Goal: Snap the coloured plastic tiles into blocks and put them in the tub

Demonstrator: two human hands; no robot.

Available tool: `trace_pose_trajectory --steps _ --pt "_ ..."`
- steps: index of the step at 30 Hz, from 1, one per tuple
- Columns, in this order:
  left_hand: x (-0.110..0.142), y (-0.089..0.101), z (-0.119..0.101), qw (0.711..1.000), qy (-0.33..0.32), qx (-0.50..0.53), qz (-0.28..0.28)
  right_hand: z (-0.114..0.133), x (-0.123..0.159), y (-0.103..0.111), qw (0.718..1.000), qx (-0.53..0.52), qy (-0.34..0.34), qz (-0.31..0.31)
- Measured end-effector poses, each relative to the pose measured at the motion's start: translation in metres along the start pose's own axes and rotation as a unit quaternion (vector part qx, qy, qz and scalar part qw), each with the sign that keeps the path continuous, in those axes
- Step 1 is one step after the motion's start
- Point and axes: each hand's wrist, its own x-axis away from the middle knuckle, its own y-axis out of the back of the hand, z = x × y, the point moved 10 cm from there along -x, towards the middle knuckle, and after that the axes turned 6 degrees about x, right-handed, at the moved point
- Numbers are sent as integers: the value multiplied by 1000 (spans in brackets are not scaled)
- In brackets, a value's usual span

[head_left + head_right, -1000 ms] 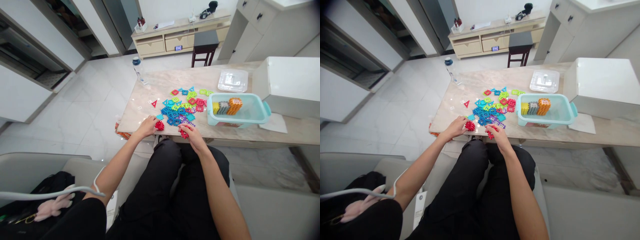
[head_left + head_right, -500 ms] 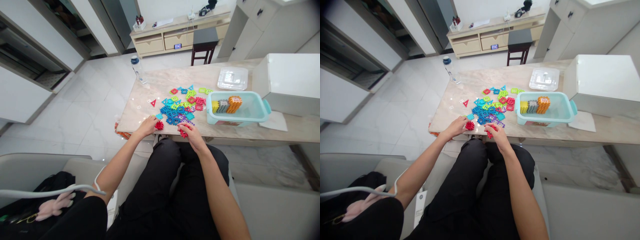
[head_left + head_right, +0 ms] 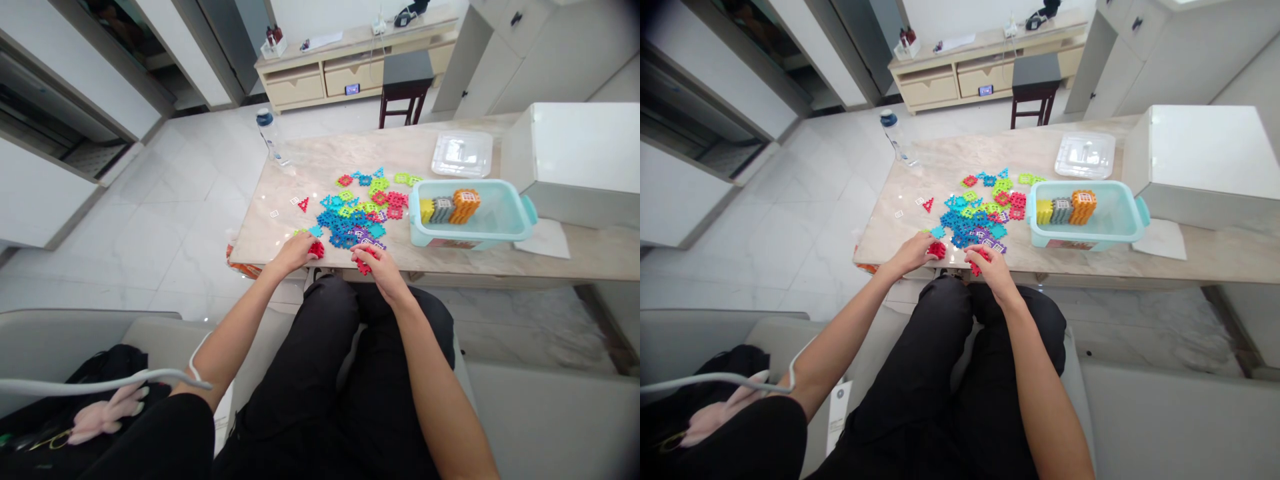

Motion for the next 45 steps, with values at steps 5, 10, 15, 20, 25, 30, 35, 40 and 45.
trace_pose_trajectory --steps 5,10,15,20,25,30,35,40,45 --pt "-4 -1 1 1000 18 -12 10 0 1 -1 1000 3 -3 0" --pt "-7 -1 1 1000 26 -9 10 0 0 -1 1000 6 0 0" --pt "-7 1 0 1000 24 -5 16 -2 0 0 1000 -3 -5 -1" --pt "2 35 -11 997 24 34 -70 -10 1 5 999 -29 -22 -10" --pt "43 57 -36 970 21 148 -190 -20 -6 13 998 -38 -34 -37" --pt "103 26 -68 924 74 279 -252 -27 -11 18 996 -52 -26 -64" --pt "165 8 -138 931 50 244 -269 -10 -5 28 982 114 60 -135" --pt "203 -3 -182 966 -1 96 -241 44 -13 -31 875 418 233 -70" --pt "217 -7 -177 967 -31 88 -235 40 -42 -109 740 622 245 72"
